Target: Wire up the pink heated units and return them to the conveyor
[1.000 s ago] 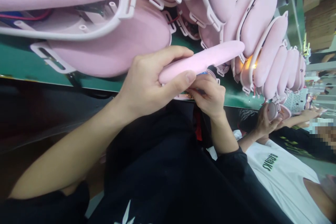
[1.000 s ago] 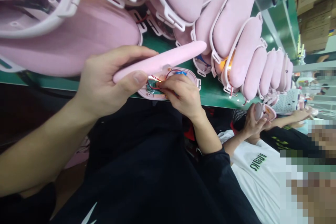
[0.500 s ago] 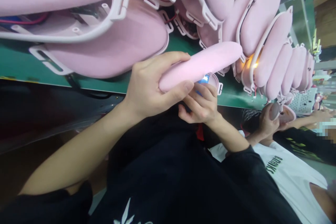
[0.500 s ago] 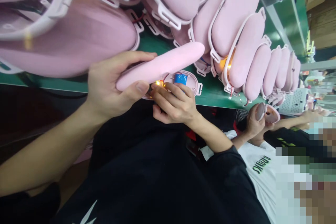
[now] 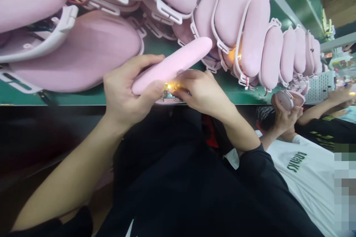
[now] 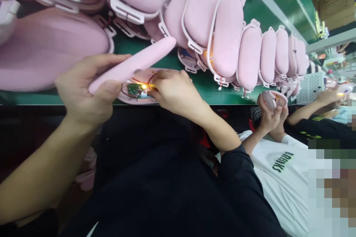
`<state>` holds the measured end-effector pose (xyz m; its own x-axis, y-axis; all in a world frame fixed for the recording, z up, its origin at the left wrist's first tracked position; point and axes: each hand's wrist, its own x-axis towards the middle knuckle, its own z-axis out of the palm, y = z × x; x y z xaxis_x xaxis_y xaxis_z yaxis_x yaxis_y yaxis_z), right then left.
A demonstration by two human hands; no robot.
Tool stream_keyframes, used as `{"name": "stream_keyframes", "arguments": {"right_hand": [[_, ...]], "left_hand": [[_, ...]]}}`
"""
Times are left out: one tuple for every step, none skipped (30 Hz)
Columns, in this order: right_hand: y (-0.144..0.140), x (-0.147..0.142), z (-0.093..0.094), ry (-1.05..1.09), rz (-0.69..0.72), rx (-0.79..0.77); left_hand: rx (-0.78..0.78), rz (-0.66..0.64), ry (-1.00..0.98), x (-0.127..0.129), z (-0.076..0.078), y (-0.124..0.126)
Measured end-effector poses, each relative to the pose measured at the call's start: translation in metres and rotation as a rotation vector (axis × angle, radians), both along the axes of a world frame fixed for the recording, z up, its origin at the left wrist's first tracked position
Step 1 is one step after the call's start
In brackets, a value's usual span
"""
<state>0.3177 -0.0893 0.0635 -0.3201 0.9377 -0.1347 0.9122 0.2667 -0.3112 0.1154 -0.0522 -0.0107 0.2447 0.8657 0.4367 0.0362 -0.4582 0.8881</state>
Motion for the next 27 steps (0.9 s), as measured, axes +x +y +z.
{"name": "stream_keyframes", "arguments": {"right_hand": [[0.004,-0.002,0.001,0.010,0.013,-0.042],[0.007,-0.002,0.002,0.045,0.023,-0.070],[0.009,-0.001,0.003,0.093,0.026,-0.085],[0.010,0.000,0.003,0.137,0.019,-0.091],[0.011,0.002,0.004,0.166,0.000,-0.088],[0.011,0.003,0.004,0.173,-0.025,-0.077],[0.011,0.004,0.004,0.167,-0.049,-0.057],[0.011,0.004,0.004,0.159,-0.068,-0.032],[0.010,0.003,0.004,0.157,-0.080,-0.006],[0.010,0.001,0.005,0.161,-0.082,0.011],[0.010,-0.001,0.005,0.165,-0.073,0.013],[0.010,-0.003,0.005,0.161,-0.061,-0.003],[0.011,-0.005,0.006,0.150,-0.051,-0.033],[0.011,-0.007,0.006,0.135,-0.047,-0.068],[0.012,-0.008,0.006,0.127,-0.047,-0.098],[0.013,-0.009,0.006,0.136,-0.052,-0.116],[0.014,-0.010,0.006,0.166,-0.053,-0.123],[0.014,-0.010,0.006,0.214,-0.047,-0.121],[0.015,-0.011,0.005,0.271,-0.031,-0.120],[0.015,-0.011,0.003,0.322,-0.007,-0.121],[0.016,-0.011,0.001,0.362,0.018,-0.120],[0.016,-0.011,-0.001,0.386,0.039,-0.112],[0.016,-0.011,-0.004,0.395,0.052,-0.098],[0.017,-0.010,-0.007,0.393,0.059,-0.079],[0.017,-0.010,-0.010,0.387,0.061,-0.062],[0.017,-0.009,-0.013,0.381,0.060,-0.047],[0.018,-0.008,-0.015,0.377,0.064,-0.041]], "left_hand": [[-0.008,0.001,-0.001,0.001,0.000,0.000],[-0.024,0.003,-0.004,0.001,0.000,0.000],[-0.043,0.001,-0.009,0.001,0.001,0.000],[-0.059,-0.004,-0.017,0.002,0.001,0.000],[-0.069,-0.009,-0.032,0.002,0.001,0.000],[-0.067,-0.015,-0.055,0.002,0.002,0.001],[-0.061,-0.019,-0.077,0.002,0.003,0.001],[-0.052,-0.021,-0.096,0.002,0.004,0.001],[-0.048,-0.020,-0.114,0.002,0.004,0.001],[-0.047,-0.020,-0.126,0.002,0.005,0.002],[-0.049,-0.020,-0.131,0.002,0.005,0.002],[-0.049,-0.021,-0.134,0.003,0.005,0.002],[-0.045,-0.022,-0.140,0.003,0.005,0.002],[-0.039,-0.027,-0.148,0.003,0.005,0.002],[-0.036,-0.030,-0.152,0.003,0.005,0.002],[-0.035,-0.034,-0.153,0.002,0.005,0.002],[-0.037,-0.035,-0.151,0.002,0.005,0.002],[-0.038,-0.036,-0.148,0.002,0.005,0.003],[-0.040,-0.037,-0.145,0.001,0.005,0.003],[-0.042,-0.037,-0.142,0.001,0.005,0.003],[-0.044,-0.039,-0.141,0.000,0.005,0.003],[-0.043,-0.044,-0.142,0.000,0.006,0.003],[-0.042,-0.049,-0.143,0.000,0.007,0.003],[-0.041,-0.053,-0.147,-0.001,0.008,0.003],[-0.040,-0.058,-0.150,-0.001,0.009,0.002],[-0.037,-0.063,-0.152,-0.001,0.010,0.002],[-0.034,-0.069,-0.153,-0.001,0.010,0.002]]}}
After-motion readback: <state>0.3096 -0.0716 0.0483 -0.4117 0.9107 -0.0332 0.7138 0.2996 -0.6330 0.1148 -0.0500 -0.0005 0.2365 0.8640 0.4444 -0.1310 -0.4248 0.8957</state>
